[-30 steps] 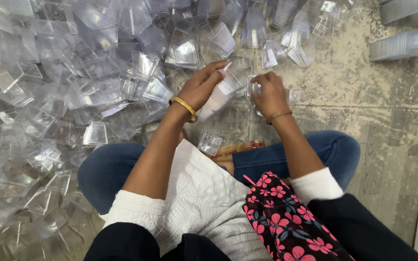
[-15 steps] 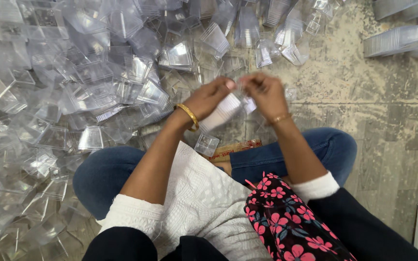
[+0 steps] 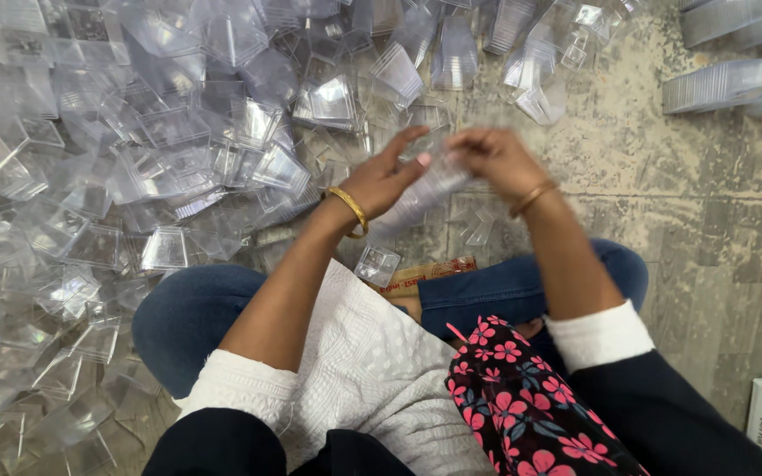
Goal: The person sits cross-legged on the floor among scattered clear plastic cups and repeatedly picks up cups one at a time, fitting them together to build nested stacks, occasionally gathering loose cups from the pile and setting completed stacks aside.
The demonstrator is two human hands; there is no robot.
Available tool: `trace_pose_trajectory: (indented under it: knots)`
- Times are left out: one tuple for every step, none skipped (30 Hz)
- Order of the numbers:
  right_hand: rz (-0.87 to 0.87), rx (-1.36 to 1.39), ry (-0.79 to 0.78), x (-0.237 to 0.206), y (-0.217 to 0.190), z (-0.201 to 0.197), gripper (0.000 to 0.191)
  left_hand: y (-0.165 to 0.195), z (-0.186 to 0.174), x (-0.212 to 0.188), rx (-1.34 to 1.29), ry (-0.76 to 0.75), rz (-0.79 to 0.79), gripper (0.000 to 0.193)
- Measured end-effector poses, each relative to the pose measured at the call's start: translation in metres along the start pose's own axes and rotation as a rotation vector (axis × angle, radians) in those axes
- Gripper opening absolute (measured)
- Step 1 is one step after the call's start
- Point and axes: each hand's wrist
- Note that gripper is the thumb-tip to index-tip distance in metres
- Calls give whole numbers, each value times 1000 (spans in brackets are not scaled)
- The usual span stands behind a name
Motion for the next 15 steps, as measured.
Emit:
trace_pose_trajectory:
  knots:
    - [-60,-19,-3,-8,3,11,19,-2,3,0,-92,-38,132,67]
    - [-118,-38,-5,-16,8,19,18,-4,3,0,-68,-33,56,64]
    - [-179,-58,-7,-23,12,26,17,-5,3,0,-44,-28,-18,63]
    - [-317,-221,102,-30,18,27,20,-6,1,1,-20,-22,-90,61]
    - [-454,-385,209,-38,24,26,25,-7,-2,1,-20,21,-94,60]
    - [-590,-549,318,-41,29,25,29,-7,-5,2,-20,64,-99,59]
    - [-664,-699,369,-41,34,22,30,-8,-7,3,-21,105,-104,59]
    - [-734,-849,420,-41,38,18,32,-8,-9,3,43,99,-163,59]
    - [-802,-1002,470,-40,42,13,33,-8,-10,3,106,90,-221,59]
    - [-637,-814,509,-36,43,6,26,-9,-11,3,170,86,-276,59]
    - [-476,-625,533,-32,43,-1,19,-10,-9,3,219,69,-260,60]
    - [-310,-433,544,-29,43,-5,12,-11,-7,2,268,51,-250,61]
    - [-174,-226,444,-27,43,-8,14,-13,-4,1,319,31,-242,62]
    - [-39,-18,344,-27,43,-6,15,-15,0,1,251,-1,-175,62]
    - [94,192,244,-28,42,-3,17,-16,5,0,186,-37,-106,64]
Point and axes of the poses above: each hand's wrist, its own x-axis towards the middle knuckle, its own z-axis out of the palm, y = z × x, and after that the axes turned 9 degrees about y, right-handed
